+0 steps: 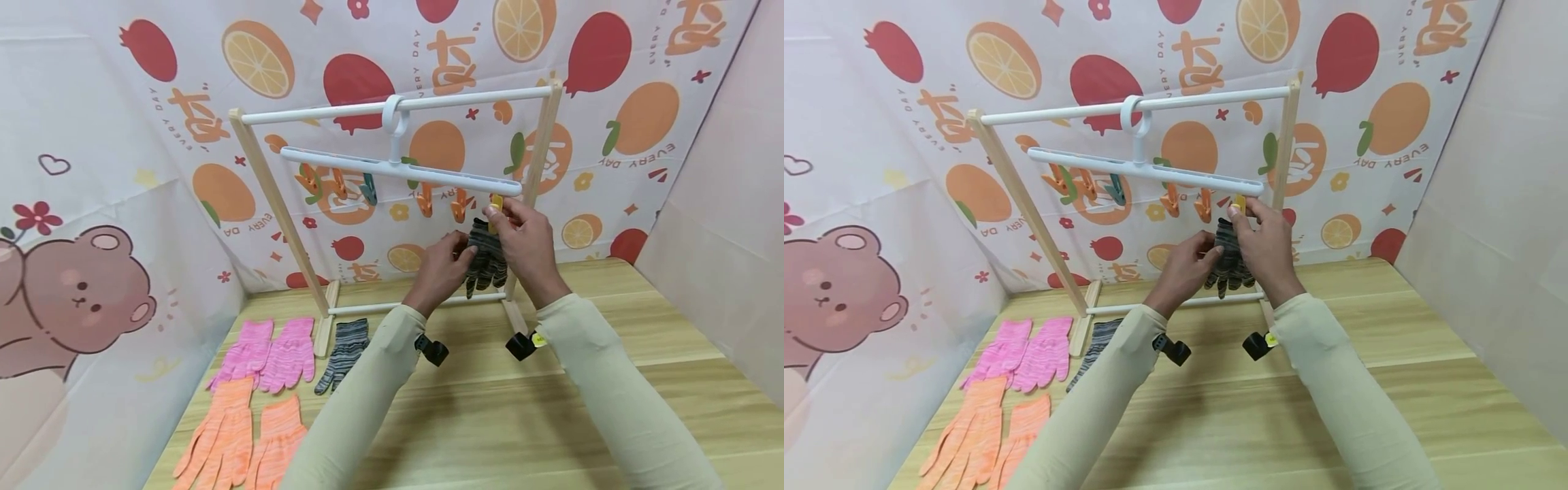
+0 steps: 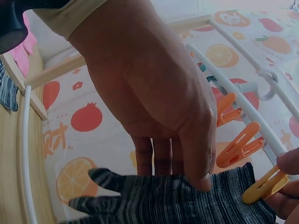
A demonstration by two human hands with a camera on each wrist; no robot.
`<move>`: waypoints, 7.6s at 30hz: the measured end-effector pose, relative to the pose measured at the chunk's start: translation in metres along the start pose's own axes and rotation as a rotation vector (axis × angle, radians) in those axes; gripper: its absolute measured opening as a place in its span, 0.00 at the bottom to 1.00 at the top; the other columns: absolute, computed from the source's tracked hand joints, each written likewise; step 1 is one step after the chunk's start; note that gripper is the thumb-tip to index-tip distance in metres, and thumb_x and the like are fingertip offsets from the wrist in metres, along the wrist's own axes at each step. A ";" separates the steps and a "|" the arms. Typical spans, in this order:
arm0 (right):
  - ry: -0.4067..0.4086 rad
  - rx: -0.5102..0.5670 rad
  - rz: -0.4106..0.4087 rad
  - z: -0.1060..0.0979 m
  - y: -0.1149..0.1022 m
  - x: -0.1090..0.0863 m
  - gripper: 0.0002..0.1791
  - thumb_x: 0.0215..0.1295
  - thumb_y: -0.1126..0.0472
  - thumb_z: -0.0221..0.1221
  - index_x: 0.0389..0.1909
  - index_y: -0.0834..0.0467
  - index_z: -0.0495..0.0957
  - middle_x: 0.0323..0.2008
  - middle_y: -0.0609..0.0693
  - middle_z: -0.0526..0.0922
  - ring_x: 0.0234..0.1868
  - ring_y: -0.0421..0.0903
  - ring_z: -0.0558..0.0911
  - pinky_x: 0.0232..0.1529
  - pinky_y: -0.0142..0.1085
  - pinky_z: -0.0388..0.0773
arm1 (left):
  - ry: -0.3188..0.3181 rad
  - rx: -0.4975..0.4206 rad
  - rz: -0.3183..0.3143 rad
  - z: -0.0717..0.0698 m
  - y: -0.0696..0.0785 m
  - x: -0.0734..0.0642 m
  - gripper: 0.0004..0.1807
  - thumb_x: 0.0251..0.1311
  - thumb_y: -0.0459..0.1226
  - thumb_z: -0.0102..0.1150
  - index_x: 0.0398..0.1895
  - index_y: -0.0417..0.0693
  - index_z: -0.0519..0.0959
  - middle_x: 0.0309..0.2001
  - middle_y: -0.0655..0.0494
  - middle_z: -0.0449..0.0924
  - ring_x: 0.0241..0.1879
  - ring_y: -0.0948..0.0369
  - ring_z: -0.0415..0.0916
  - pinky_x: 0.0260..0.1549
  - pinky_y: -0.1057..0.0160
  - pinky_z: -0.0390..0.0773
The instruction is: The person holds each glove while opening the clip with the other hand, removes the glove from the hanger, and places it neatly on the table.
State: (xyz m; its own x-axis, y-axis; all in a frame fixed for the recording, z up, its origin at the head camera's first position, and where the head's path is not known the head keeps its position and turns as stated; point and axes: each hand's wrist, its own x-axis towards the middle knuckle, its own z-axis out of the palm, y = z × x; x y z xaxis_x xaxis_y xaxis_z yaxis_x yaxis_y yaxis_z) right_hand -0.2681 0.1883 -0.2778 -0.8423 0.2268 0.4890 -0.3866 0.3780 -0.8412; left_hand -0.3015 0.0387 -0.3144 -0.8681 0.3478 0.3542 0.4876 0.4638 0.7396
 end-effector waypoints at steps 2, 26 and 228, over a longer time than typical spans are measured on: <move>-0.009 0.006 -0.002 0.001 0.000 0.000 0.21 0.75 0.50 0.59 0.60 0.60 0.82 0.54 0.57 0.85 0.52 0.49 0.82 0.43 0.33 0.74 | 0.015 0.011 -0.003 0.000 0.000 0.000 0.14 0.76 0.42 0.54 0.56 0.45 0.79 0.46 0.53 0.82 0.41 0.59 0.78 0.38 0.60 0.77; 0.108 0.089 0.029 0.006 0.002 0.000 0.19 0.75 0.51 0.58 0.56 0.58 0.85 0.47 0.53 0.88 0.55 0.40 0.81 0.48 0.34 0.75 | 0.041 0.019 0.009 -0.006 -0.008 -0.007 0.09 0.75 0.39 0.56 0.47 0.45 0.81 0.39 0.54 0.82 0.36 0.59 0.75 0.36 0.60 0.74; 0.168 -0.024 0.031 0.018 -0.002 -0.001 0.18 0.74 0.49 0.60 0.44 0.59 0.90 0.34 0.53 0.87 0.24 0.45 0.64 0.24 0.34 0.58 | 0.085 -0.029 -0.131 -0.036 -0.086 -0.060 0.07 0.74 0.37 0.56 0.37 0.44 0.79 0.28 0.55 0.72 0.27 0.58 0.66 0.30 0.59 0.68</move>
State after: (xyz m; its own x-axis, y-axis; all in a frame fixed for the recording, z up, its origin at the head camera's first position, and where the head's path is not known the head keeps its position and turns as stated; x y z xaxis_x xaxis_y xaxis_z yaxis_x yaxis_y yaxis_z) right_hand -0.2731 0.1707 -0.2812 -0.7780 0.3849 0.4965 -0.3507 0.3897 -0.8516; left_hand -0.2945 -0.0514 -0.3786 -0.9294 0.2154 0.2998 0.3680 0.4763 0.7985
